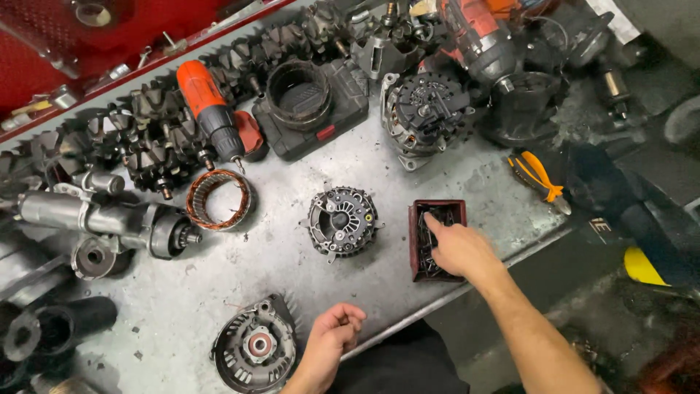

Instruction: The person handles two alternator halves on a workbench, then retrieves a red box of screws from a wall rack. They pour the screws onto the table, select a few, and insert them into the alternator housing by hand.

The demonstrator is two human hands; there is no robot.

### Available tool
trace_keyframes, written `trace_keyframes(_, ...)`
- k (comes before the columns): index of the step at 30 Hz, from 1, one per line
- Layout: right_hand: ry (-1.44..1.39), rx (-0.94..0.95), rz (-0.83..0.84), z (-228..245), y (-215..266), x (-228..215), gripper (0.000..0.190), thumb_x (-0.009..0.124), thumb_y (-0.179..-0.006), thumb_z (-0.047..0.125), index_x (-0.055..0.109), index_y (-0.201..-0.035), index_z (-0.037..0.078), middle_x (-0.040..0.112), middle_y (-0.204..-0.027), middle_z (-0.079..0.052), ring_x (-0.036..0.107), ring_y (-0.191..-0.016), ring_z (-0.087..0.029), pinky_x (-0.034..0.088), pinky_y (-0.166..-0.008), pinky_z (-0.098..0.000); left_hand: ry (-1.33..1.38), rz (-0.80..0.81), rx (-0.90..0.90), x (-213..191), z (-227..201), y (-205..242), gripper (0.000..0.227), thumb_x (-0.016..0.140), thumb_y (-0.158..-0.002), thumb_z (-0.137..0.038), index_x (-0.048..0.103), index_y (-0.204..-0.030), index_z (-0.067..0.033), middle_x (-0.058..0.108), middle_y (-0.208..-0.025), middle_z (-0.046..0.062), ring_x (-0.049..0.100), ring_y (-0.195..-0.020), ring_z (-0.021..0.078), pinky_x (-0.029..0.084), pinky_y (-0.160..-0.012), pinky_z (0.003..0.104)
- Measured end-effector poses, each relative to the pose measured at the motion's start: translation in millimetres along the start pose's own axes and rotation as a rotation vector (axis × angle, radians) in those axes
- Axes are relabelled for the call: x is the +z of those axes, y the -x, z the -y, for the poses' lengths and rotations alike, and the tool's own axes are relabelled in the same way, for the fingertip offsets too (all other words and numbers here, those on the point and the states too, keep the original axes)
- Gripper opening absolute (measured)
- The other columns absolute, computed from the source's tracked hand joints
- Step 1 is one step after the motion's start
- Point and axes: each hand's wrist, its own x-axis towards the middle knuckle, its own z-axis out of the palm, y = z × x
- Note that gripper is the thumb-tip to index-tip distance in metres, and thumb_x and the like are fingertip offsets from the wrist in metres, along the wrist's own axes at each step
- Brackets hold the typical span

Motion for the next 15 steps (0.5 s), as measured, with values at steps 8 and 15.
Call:
trace_keyframes(8, -0.085, -0.076, 0.015, -26, 6, 26, 0.058, 0.064, -0.080, 0.021, 0.057, -0.138, 0.023, 0.074, -0.102, -0.020, 0.070, -0.095, -0.044, 0.055, -0.086, -0.0551, 0.041, -0.077, -0.015, 7, 2, -12, 0.023, 0.054, -0.082, 0.006, 0.066, -0.100, -0.0016, 0.057, -0.079, -0.001, 0.041, -0.058, 0.0061, 0.030, -0.052, 0.023)
trace_keyframes(15, -0.098, 0.013, 0.013, 8, 9, -19, 0.069, 0.060, -0.081, 0.019, 0.049, -0.149, 0.023, 0.073, -0.098, -0.023, 0.069, -0.094, -0.044, 0.054, -0.087, -0.0557, 0.020, -0.005, -0.040, 27, -9, -22, 0.024, 0.054, -0.081, 0.005, 0.067, -0.100, -0.0033, 0.056, -0.079, -0.003, 0.038, -0.058, 0.0052, 0.027, -0.050, 0.022)
